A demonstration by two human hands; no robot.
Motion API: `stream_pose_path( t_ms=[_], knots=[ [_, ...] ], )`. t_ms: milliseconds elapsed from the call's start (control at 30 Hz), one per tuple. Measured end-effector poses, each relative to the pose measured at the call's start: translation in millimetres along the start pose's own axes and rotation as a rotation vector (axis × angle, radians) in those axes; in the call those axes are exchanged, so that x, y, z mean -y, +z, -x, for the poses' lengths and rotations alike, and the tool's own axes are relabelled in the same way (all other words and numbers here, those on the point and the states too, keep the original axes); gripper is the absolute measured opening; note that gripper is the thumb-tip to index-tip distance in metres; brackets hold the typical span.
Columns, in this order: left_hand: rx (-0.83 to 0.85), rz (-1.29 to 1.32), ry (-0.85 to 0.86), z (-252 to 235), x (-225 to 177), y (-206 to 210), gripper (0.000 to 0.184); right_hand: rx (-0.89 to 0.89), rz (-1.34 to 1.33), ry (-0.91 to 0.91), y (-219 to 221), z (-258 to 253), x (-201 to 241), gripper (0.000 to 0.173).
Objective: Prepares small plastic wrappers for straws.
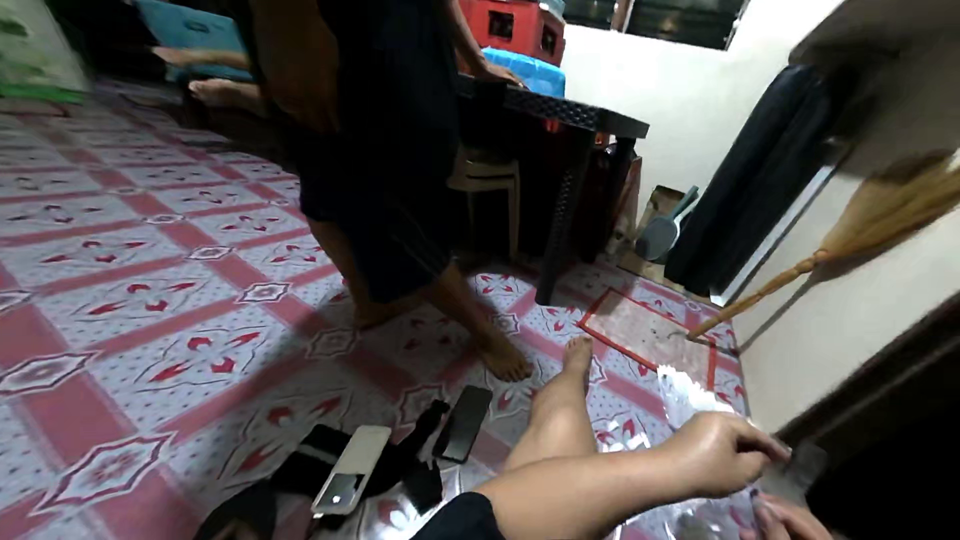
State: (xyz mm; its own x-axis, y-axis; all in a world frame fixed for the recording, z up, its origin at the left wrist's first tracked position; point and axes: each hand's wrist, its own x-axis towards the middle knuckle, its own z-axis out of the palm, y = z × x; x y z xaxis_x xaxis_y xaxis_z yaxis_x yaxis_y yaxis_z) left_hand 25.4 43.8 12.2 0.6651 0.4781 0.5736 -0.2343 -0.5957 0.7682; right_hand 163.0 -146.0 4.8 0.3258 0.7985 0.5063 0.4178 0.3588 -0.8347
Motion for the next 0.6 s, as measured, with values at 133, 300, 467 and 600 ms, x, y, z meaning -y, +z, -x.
stream_pose_path(
  t_ms=[133,300,467,600],
  knots=[
    [0.024,0.053,-0.006,6.4,-44.4,-10.9,0.03,-0.159,0.077,-0.052,9.3,18.3,-21.7,0.019],
    [0.099,0.128,0.016,-0.6,-86.7,-27.3,0.034,-0.341,0.077,-0.06,34.0,27.3,16.5,0.016],
    [0.121,0.177,0.009,4.2,-102.6,-26.1,0.029,-0.388,0.066,-0.044,43.9,32.1,41.1,0.011],
    [0.11,0.19,-0.031,6.7,-110.8,-24.3,0.029,-0.405,0.051,-0.022,51.2,35.0,49.5,0.01]
  ],
)
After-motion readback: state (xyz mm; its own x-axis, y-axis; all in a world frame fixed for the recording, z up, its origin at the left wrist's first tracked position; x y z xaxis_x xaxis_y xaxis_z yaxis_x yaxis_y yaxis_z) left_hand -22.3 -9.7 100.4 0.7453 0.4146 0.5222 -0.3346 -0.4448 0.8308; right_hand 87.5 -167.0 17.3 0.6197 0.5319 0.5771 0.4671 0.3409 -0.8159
